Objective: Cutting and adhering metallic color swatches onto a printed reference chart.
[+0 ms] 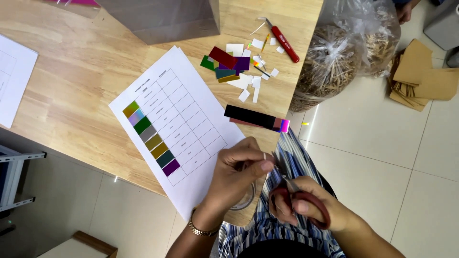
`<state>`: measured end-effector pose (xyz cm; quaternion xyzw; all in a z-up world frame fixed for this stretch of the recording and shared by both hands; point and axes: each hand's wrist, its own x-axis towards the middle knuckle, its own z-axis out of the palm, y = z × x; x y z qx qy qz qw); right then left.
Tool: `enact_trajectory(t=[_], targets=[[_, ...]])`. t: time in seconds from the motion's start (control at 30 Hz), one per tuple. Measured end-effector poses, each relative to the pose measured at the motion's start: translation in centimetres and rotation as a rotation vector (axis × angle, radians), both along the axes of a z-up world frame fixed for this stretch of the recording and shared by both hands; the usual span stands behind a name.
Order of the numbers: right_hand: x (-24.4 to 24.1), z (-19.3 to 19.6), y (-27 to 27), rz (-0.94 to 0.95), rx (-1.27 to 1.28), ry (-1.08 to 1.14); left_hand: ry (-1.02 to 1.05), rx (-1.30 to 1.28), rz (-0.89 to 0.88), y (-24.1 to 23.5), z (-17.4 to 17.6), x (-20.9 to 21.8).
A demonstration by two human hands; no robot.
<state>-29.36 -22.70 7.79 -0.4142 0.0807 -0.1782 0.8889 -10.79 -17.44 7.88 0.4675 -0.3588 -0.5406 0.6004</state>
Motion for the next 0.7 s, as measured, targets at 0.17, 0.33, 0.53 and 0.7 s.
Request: enact_trajectory(t=[0.17, 0.33, 0.53, 0.7], targets=[[-1.7, 1.0, -0.6, -0.084, -0.134, 0.002, -0.654, -0.096, 0.113, -4.0, 1.4, 3.8], [-4.1, -0.7, 0.0, -0.192, -0.122, -0.008, -1.301, -0.207, 0.314, -10.7, 0.1, 8.3], [-6.9, -3.5, 1.0, -0.313, -0.125, 0.109, -1.509, 0.1, 0.194, -14.2, -2.7, 10.4], [-8.5, -4.9, 1.2, -0.366, -0.12, 0.199, -1.016, 0.19, 0.11, -13.4, -2.5, 10.2]])
